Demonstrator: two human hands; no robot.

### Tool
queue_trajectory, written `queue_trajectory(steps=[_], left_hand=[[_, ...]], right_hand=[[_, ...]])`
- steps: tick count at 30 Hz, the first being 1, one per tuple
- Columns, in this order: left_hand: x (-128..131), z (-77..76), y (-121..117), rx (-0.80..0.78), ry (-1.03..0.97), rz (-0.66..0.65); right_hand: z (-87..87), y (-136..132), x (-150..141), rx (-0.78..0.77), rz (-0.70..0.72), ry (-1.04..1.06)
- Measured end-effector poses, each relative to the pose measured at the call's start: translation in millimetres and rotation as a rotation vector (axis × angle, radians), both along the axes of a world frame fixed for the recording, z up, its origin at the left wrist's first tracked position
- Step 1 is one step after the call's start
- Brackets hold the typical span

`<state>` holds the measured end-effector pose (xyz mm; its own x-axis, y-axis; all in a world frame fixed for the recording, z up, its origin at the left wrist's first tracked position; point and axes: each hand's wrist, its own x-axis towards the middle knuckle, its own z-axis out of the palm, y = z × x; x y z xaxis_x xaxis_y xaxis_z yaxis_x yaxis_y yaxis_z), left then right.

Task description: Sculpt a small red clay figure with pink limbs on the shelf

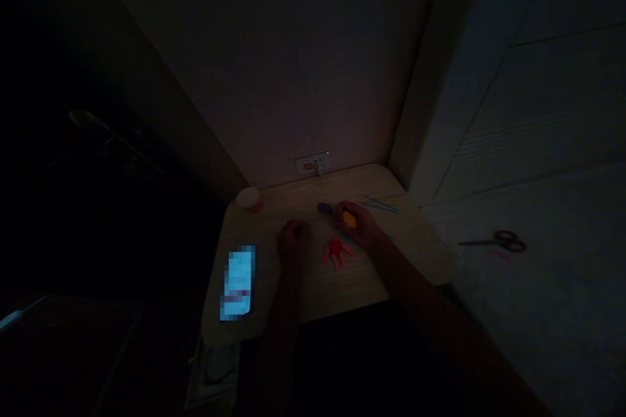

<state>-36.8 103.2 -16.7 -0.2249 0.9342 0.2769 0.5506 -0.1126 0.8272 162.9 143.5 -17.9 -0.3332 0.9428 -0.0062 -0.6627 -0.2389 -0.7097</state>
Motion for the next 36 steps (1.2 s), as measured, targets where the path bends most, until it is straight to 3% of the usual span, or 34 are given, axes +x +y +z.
queue_trajectory(steps=[9, 14, 24, 31, 36], left_hand=[[-1, -0.7, 1, 0.003, -0.018, 0.002], [0, 3.2, 0, -0.007, -0.023, -0.003], [1, 5.2, -2, -0.01, -0.025, -0.005], [0, 3.5, -2, -0.015, -0.025, 0.005], [0, 2.6, -3, 0.002, -0.025, -0.003]], right_hand=[[1.8, -1, 4, -0.029, 0.165, 0.137], [2.1, -3, 3, -0.05, 0.168, 0.165], [9.1, -5, 0, 0.02, 0.094, 0.209], [-2.7, -3, -4, 0.008, -0.05, 0.045], [-6.9, -2, -5, -0.068, -0.125, 0.128]])
